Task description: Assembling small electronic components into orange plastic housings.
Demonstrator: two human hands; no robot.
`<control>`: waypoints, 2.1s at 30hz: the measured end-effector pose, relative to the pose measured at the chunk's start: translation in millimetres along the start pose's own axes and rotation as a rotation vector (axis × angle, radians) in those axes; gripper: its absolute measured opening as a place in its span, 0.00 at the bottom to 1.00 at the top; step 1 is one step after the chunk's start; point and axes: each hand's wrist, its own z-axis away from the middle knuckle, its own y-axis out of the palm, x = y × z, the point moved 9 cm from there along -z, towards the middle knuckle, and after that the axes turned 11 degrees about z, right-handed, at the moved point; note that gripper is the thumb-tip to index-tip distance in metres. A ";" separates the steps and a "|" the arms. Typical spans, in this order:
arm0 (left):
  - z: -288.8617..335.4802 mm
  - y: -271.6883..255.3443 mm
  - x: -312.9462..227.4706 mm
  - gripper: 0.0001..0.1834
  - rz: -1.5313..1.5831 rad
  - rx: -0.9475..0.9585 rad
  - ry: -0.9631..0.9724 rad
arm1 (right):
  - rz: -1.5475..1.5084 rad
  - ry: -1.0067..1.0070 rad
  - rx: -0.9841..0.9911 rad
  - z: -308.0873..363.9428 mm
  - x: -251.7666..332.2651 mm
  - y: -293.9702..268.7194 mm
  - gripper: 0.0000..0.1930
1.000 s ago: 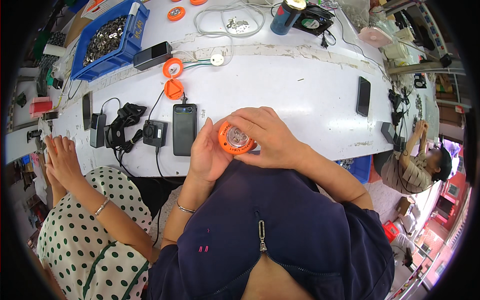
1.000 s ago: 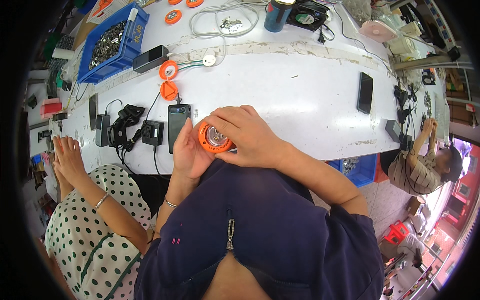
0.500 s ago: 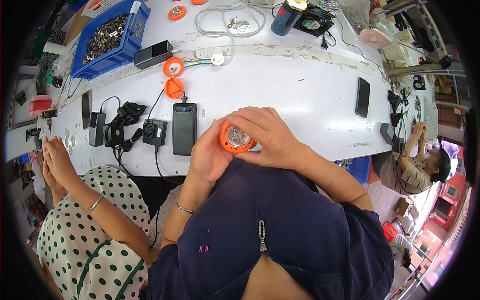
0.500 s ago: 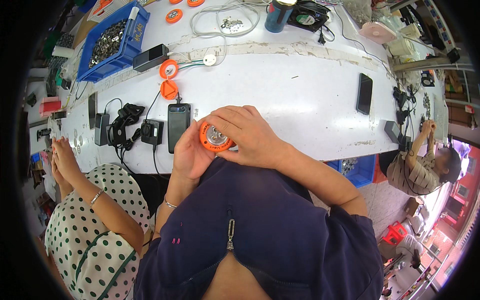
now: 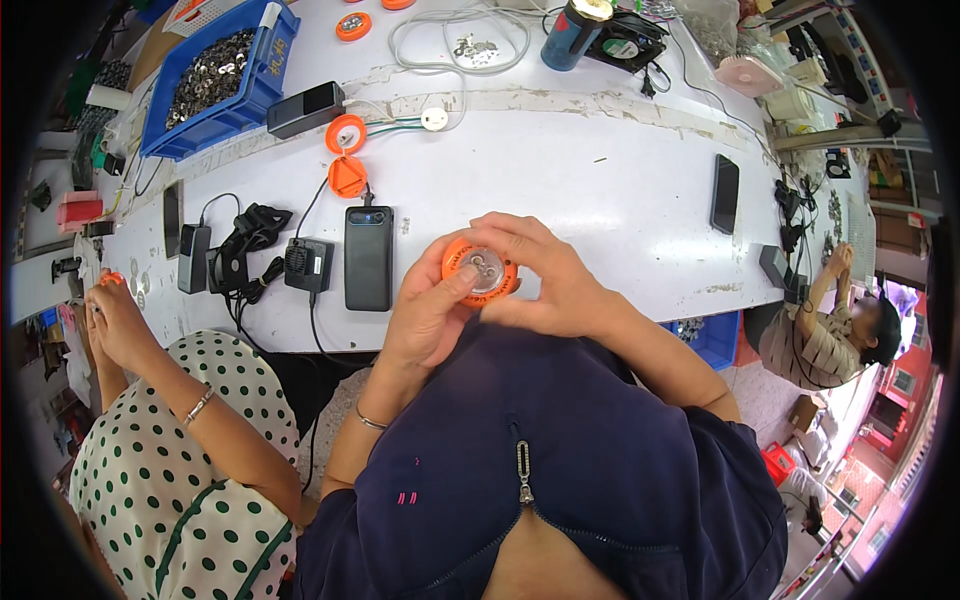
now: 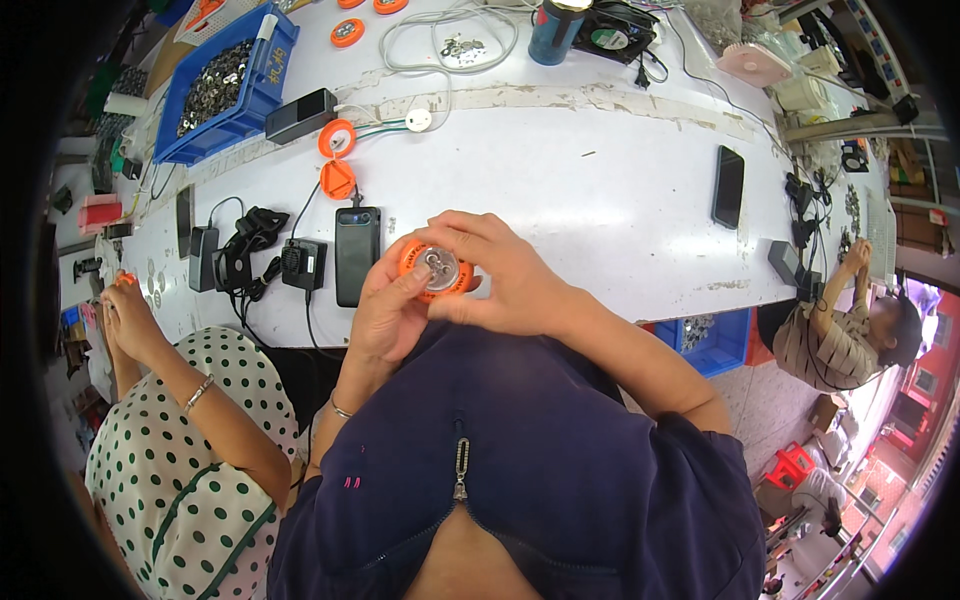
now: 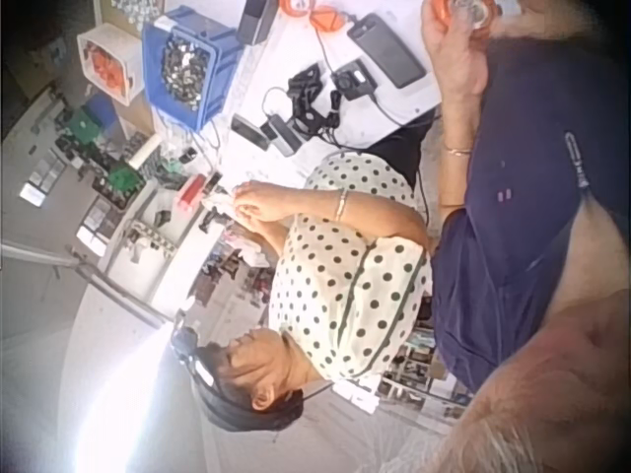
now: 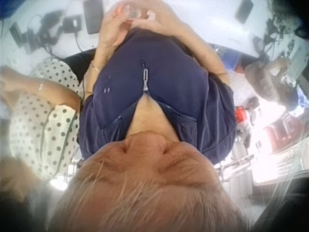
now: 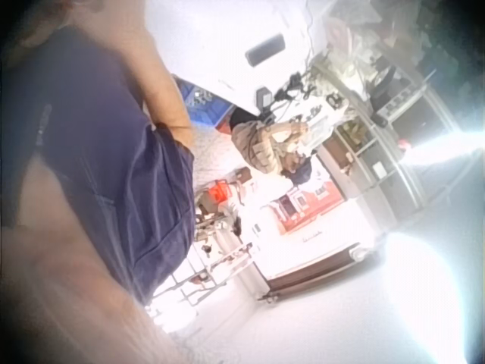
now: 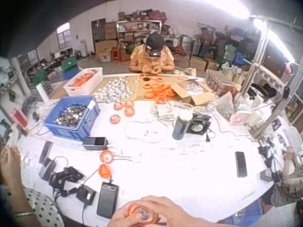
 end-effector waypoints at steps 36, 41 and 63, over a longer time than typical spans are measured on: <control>11.0 -1.3 -6.3 0.20 -0.448 -0.166 0.107 | -0.622 0.650 -0.036 24.0 -60.5 21.8 0.16; 10.3 -0.8 -7.8 0.20 -0.557 -0.132 0.080 | -0.671 0.665 0.057 25.6 -57.6 30.5 0.18; 11.0 5.7 -13.5 0.19 -0.567 -0.214 0.345 | -0.686 0.571 -0.096 22.8 -48.0 31.0 0.20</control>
